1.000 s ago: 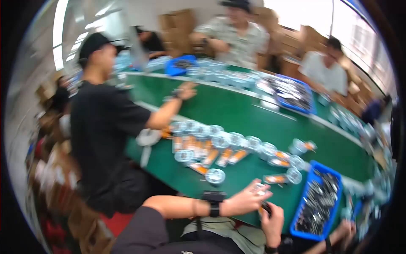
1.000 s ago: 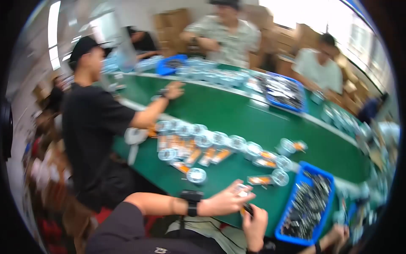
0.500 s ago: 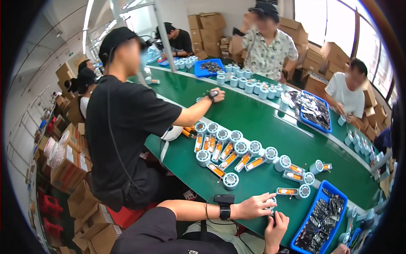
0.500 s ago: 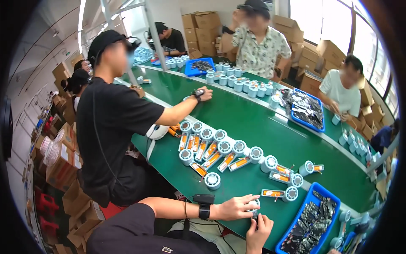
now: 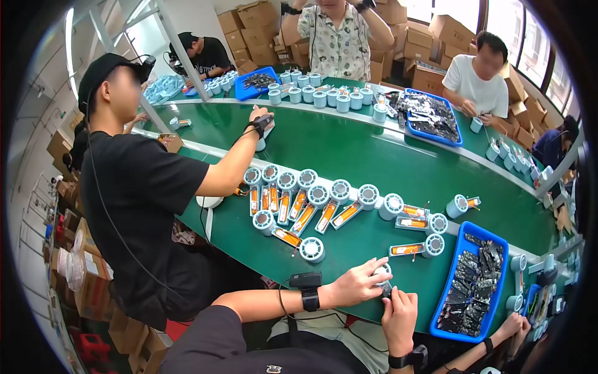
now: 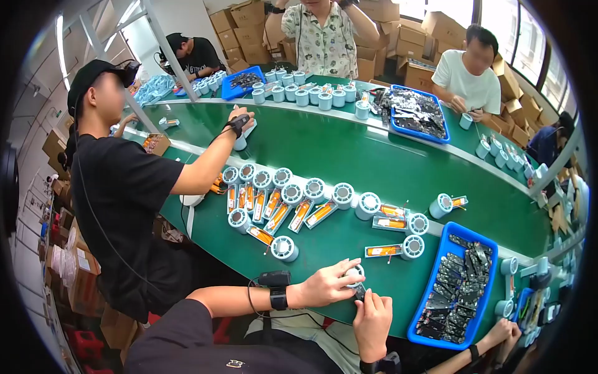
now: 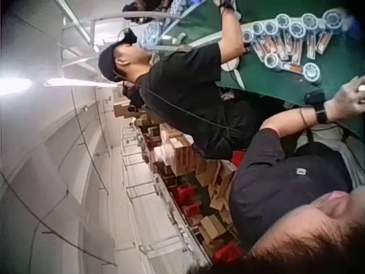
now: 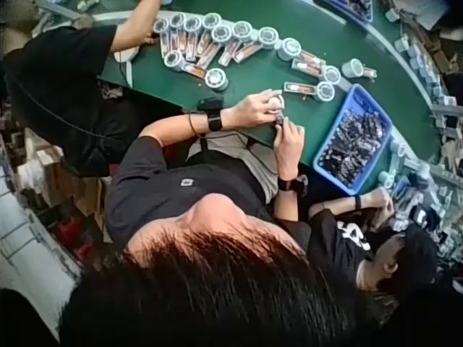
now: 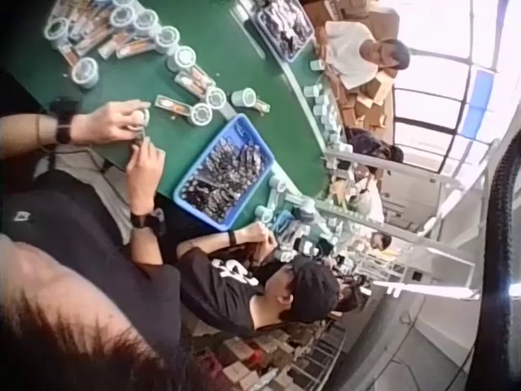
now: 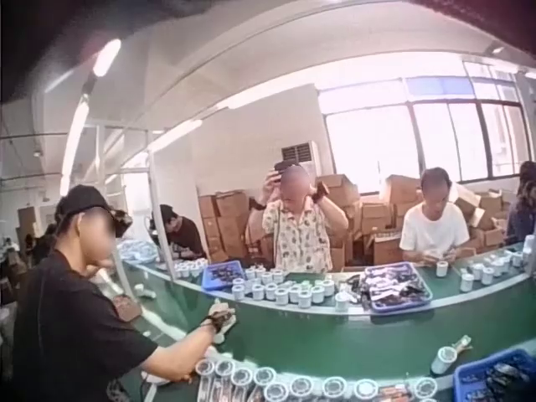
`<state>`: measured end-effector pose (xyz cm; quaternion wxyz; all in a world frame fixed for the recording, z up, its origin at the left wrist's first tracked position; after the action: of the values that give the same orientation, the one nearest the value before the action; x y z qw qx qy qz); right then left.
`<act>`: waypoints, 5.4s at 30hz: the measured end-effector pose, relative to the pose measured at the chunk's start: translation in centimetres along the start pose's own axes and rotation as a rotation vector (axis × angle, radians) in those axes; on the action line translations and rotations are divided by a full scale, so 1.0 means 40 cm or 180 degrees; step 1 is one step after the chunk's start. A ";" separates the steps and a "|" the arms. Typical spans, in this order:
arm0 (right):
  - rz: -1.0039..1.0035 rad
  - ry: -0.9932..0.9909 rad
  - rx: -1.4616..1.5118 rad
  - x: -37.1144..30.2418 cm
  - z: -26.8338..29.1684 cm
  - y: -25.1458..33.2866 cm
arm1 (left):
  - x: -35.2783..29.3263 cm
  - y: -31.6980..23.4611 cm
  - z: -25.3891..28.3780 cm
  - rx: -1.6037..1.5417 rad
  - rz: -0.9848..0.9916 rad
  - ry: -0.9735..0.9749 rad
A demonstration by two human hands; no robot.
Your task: Assemble electronic components by attaching wires and small parts to circular plastic housings on a production line.
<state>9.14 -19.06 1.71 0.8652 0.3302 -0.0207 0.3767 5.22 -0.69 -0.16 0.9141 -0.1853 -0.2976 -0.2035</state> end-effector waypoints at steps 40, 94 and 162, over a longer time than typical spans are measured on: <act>-0.0342 -0.0299 0.1549 -0.041 -0.015 -0.084 | 0.196 0.797 0.157 0.1341 0.1355 0.0520; -0.1083 -0.1098 -0.1842 0.033 0.245 -0.526 | -0.098 0.025 0.054 -0.0040 0.0728 0.0557; 0.1368 -0.0749 0.1049 0.114 -0.144 0.070 | -0.174 -0.005 0.027 -0.3867 0.2813 -0.0998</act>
<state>9.31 -11.36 0.08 0.6920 0.4957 -0.1289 0.5087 -0.54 1.46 -3.63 0.5953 -0.7836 -0.1579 0.0816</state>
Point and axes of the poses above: each hand's wrist, its own x-axis towards the middle knuckle, its own z-axis out of the back of the hand, y = z × x, the point moved 2 cm from there along x, towards the middle knuckle, and after that the axes turned 4 degrees about x, right-handed, at the moved point
